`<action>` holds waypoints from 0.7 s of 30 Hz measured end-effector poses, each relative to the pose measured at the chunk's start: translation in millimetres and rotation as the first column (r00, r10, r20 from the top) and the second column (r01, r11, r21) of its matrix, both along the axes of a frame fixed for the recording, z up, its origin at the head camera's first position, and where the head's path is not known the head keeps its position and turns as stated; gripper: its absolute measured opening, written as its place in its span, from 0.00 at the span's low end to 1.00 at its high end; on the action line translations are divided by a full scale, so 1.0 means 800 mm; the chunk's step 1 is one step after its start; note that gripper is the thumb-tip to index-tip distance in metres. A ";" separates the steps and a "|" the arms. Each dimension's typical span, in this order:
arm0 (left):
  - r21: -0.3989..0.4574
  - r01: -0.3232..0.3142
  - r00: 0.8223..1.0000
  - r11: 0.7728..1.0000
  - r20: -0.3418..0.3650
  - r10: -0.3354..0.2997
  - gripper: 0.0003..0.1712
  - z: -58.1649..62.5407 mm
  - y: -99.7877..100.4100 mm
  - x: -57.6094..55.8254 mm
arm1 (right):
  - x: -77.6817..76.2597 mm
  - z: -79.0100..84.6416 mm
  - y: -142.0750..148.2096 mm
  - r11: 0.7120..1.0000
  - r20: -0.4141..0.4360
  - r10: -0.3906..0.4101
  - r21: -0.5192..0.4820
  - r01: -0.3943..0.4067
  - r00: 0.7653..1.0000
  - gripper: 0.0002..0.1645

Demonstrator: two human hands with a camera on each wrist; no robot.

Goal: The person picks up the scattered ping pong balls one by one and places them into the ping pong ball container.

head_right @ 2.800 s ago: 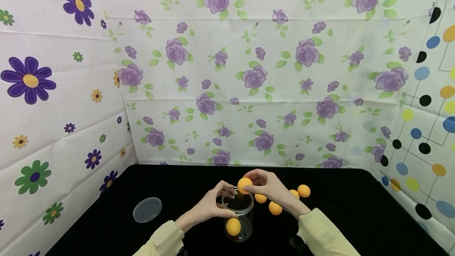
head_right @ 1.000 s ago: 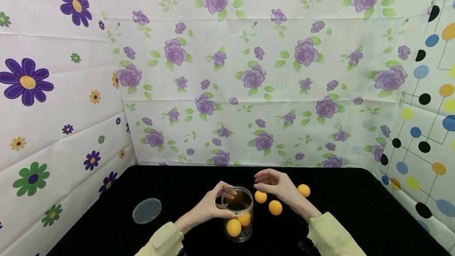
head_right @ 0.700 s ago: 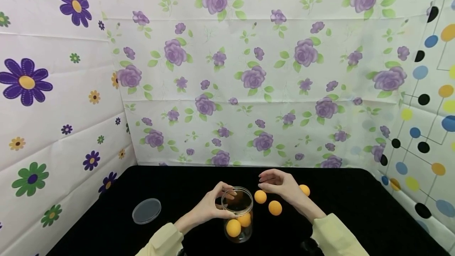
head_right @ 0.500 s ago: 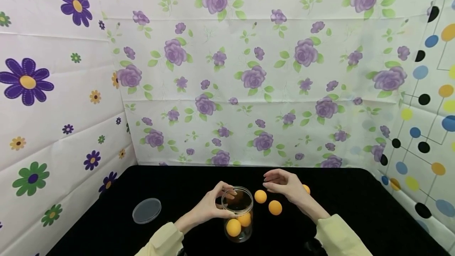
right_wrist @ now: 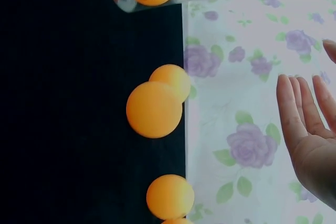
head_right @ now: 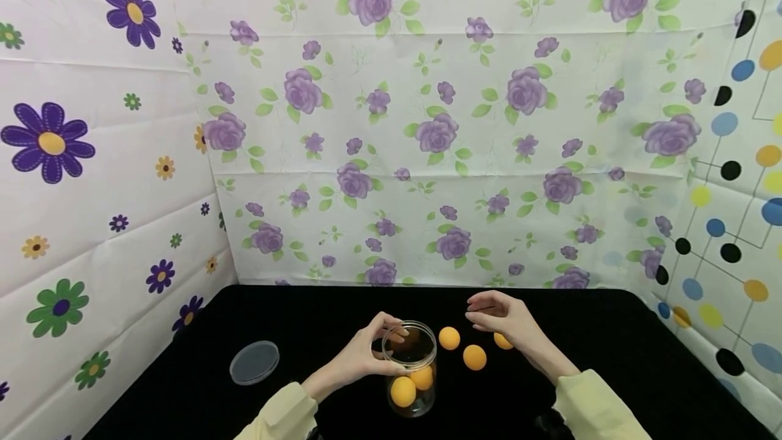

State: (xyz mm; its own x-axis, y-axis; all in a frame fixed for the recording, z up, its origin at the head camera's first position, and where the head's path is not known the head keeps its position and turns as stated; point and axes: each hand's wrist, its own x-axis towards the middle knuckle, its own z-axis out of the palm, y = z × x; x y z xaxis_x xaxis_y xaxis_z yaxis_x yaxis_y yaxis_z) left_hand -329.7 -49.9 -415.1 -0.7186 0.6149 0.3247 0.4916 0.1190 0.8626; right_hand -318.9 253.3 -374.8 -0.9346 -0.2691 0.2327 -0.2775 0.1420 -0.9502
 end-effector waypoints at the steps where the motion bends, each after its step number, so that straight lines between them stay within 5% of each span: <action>1: 0.000 0.000 1.000 1.000 0.000 0.000 0.33 0.000 0.000 0.000 | 0.000 -0.001 0.002 1.000 0.006 -0.006 -0.003 0.006 1.000 0.26; 21: 0.011 0.026 1.000 1.000 0.002 -0.026 0.33 0.020 -0.001 0.017 | -0.005 -0.008 0.035 0.997 0.084 -0.057 -0.038 0.060 0.995 0.27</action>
